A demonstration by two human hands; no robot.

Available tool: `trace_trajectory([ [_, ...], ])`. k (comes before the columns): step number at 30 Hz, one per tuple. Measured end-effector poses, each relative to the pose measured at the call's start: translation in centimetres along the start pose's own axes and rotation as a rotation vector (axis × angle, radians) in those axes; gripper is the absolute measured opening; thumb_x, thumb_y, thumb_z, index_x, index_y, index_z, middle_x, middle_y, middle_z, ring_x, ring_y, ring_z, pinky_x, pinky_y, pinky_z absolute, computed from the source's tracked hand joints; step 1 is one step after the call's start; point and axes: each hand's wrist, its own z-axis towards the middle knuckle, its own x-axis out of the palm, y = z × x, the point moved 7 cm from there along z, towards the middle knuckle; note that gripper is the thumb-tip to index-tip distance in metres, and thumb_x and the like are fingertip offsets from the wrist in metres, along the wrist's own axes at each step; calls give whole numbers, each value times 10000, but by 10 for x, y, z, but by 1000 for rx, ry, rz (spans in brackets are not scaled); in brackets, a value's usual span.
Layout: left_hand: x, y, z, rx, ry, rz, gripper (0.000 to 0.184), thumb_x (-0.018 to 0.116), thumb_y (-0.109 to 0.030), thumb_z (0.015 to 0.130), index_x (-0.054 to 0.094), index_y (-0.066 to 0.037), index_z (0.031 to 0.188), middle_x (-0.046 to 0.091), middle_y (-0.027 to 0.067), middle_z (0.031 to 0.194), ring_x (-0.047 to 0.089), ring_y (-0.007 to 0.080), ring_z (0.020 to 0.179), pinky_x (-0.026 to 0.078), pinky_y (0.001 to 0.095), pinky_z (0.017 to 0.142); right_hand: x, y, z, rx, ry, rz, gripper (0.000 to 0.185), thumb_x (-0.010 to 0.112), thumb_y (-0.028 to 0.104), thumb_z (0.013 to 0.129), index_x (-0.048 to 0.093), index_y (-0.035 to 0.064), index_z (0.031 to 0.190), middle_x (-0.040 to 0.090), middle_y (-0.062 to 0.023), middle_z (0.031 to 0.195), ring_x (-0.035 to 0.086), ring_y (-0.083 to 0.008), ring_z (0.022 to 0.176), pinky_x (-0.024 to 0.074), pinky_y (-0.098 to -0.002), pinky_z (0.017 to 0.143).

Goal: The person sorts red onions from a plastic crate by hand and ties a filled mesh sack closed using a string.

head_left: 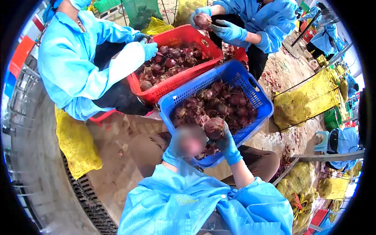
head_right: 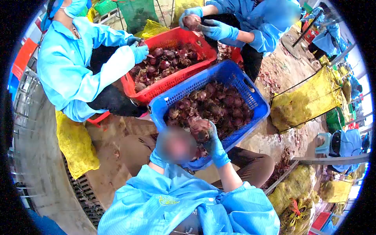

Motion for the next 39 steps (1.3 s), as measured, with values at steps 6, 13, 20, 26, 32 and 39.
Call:
trace_trajectory([
  [6,0,-2,0,19,-15,52,384,488,-286,884,472,-40,1178,553,126,1085,549,252,969,467,377,855,15,-44,-12,231,28,382,606,418,568,858,446,125,1271,498,-58,1256,484,-236,1134,427,-450,915],
  [13,0,10,2,-3,99,-140,433,468,-347,886,469,-40,1190,553,147,1095,551,270,983,472,403,853,66,-25,-29,323,531,1176,713,358,601,865,335,75,1346,389,-101,1359,375,-261,1248,284,-426,1055],
  [20,-6,9,9,19,239,-452,486,449,-409,887,467,-40,1203,553,168,1106,552,288,996,477,429,850,58,-26,-23,262,444,1003,667,420,559,864,372,74,1318,425,-108,1321,429,-282,1186,307,-429,1040],
  [26,-12,-12,5,92,187,-956,518,449,-454,880,478,-40,1189,568,186,1076,567,310,969,482,475,834,64,32,51,102,-20,227,457,471,485,879,520,152,1188,542,-48,1179,524,-213,1050,441,-401,907],
  [32,-31,-1,14,204,-126,-900,501,502,-474,855,532,-22,1070,609,152,996,610,325,833,505,508,791,93,119,106,-181,-23,-220,606,563,384,846,310,141,1340,463,-72,1193,479,-227,1077,439,-412,846],
  [39,-18,5,6,106,-377,-387,421,521,-321,897,513,-40,1211,565,32,1139,540,132,981,474,281,787,75,4,15,-185,197,-804,785,711,151,699,298,24,1354,375,-144,1340,366,-203,1230,291,-327,1031],
])
